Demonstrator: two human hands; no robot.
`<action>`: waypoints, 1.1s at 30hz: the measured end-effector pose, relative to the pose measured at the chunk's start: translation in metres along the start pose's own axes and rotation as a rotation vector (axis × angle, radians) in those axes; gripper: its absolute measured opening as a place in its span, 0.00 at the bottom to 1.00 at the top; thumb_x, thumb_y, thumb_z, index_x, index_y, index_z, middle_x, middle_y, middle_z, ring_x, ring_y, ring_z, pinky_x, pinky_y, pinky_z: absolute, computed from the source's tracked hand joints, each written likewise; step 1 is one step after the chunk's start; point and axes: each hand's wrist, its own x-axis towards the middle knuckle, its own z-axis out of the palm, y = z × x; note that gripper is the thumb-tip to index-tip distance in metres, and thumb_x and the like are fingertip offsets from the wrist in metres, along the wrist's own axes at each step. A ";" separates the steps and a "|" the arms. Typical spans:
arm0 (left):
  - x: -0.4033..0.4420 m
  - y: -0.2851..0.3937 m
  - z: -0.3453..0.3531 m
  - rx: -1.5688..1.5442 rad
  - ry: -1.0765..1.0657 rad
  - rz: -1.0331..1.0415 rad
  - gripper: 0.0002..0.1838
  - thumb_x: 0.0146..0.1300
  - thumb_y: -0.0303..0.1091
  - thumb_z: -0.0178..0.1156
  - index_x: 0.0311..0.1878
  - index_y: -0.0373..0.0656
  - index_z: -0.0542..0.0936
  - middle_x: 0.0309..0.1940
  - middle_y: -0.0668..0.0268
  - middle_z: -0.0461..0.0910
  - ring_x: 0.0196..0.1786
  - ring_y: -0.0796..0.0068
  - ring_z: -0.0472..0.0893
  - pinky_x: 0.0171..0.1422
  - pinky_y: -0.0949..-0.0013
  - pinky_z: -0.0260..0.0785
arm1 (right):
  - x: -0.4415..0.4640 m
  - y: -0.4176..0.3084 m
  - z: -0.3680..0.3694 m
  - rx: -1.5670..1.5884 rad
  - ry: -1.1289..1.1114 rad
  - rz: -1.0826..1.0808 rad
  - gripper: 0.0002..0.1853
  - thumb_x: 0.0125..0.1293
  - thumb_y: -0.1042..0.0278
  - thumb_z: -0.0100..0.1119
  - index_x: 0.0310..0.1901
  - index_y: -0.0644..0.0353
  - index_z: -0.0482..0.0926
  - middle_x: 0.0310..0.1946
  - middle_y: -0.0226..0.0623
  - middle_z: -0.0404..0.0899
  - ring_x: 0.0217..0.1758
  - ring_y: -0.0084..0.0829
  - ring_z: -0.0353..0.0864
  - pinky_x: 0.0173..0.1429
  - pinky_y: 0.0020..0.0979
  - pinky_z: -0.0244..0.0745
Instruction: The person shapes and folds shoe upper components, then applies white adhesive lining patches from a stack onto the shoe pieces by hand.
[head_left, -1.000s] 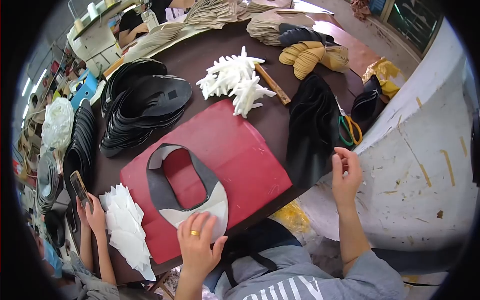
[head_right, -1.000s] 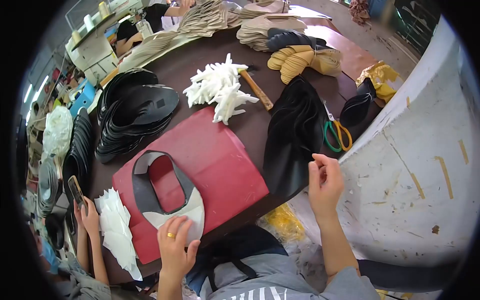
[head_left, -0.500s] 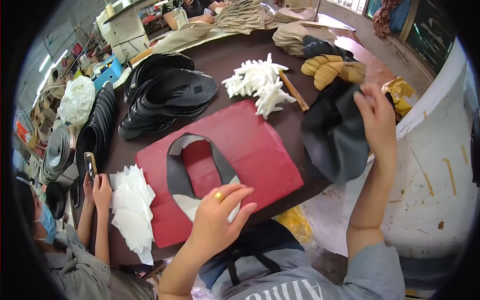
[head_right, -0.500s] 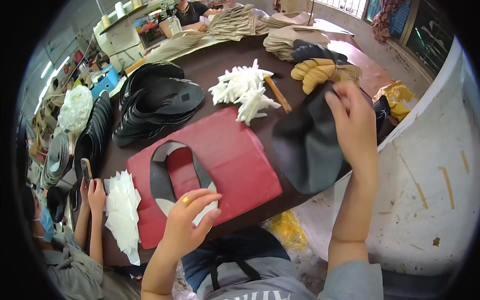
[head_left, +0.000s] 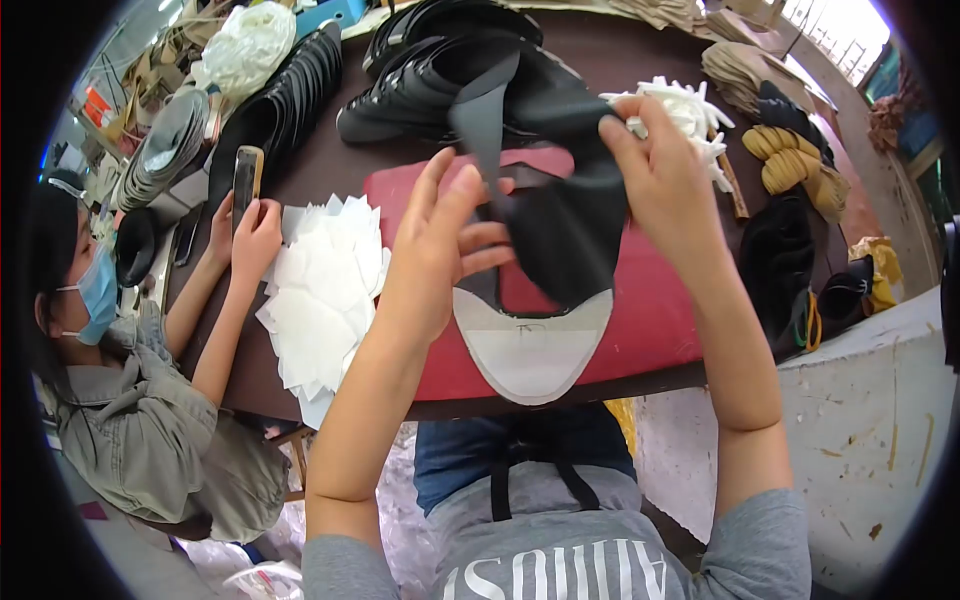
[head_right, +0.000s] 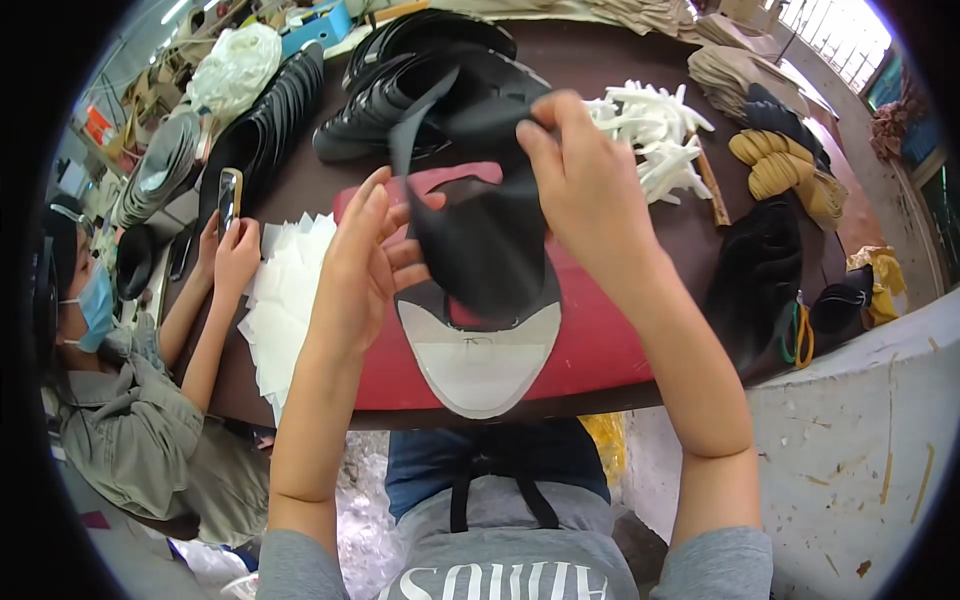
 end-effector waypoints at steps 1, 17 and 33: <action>-0.005 -0.006 -0.007 0.003 0.015 -0.012 0.26 0.64 0.32 0.59 0.63 0.34 0.67 0.47 0.55 0.79 0.40 0.70 0.83 0.41 0.72 0.76 | -0.012 -0.004 0.004 0.111 -0.081 0.183 0.08 0.68 0.67 0.54 0.45 0.59 0.76 0.21 0.30 0.73 0.19 0.20 0.62 0.26 0.26 0.59; 0.030 -0.014 -0.011 0.652 -0.037 -0.005 0.15 0.63 0.32 0.56 0.51 0.36 0.76 0.37 0.60 0.81 0.33 0.75 0.80 0.34 0.76 0.75 | 0.005 0.005 -0.012 -0.354 -0.448 -0.258 0.06 0.61 0.77 0.55 0.40 0.67 0.72 0.22 0.34 0.72 0.23 0.28 0.62 0.31 0.30 0.62; 0.024 0.001 -0.016 0.547 -0.046 0.009 0.13 0.67 0.36 0.54 0.35 0.35 0.80 0.26 0.61 0.81 0.24 0.71 0.83 0.28 0.78 0.75 | 0.021 -0.009 0.000 -0.382 -0.046 -0.447 0.08 0.61 0.71 0.60 0.35 0.68 0.77 0.40 0.34 0.75 0.33 0.33 0.71 0.39 0.30 0.66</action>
